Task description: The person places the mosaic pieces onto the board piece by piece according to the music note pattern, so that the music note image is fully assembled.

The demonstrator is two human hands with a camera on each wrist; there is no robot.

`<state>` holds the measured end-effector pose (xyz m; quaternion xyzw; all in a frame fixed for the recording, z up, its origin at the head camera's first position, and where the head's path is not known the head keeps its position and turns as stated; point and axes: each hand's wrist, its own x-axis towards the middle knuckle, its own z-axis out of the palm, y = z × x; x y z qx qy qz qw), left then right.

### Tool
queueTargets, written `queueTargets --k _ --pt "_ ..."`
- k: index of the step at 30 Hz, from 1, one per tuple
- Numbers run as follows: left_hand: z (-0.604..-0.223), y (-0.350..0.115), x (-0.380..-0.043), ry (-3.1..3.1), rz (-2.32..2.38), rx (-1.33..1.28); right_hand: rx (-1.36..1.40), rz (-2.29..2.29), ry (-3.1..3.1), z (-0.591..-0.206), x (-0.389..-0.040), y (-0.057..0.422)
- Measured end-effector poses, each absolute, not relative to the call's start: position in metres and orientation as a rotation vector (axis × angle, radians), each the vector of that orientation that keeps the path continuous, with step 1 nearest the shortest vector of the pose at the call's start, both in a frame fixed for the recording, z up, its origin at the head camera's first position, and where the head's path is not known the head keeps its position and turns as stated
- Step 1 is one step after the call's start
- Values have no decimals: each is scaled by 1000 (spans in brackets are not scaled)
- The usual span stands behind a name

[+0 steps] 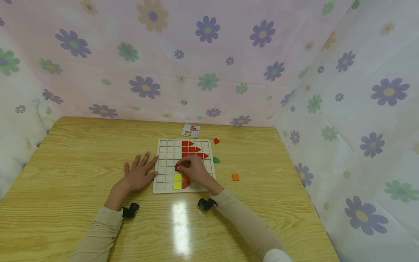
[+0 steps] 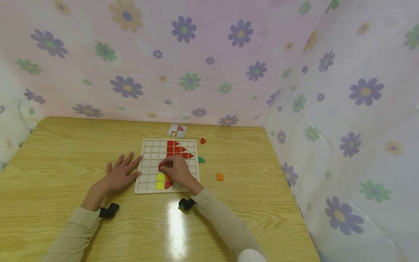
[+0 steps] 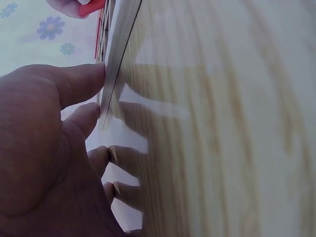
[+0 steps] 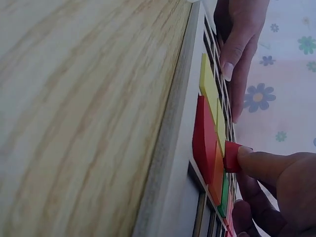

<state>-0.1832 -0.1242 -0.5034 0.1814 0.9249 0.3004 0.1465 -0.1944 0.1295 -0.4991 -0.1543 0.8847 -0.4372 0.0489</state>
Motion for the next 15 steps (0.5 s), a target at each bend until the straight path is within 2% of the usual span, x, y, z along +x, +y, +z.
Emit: queueTargets --k 15 --pt "-502 -124 -183 2646 864 534 -465 -1209 2707 -500 -199 132"
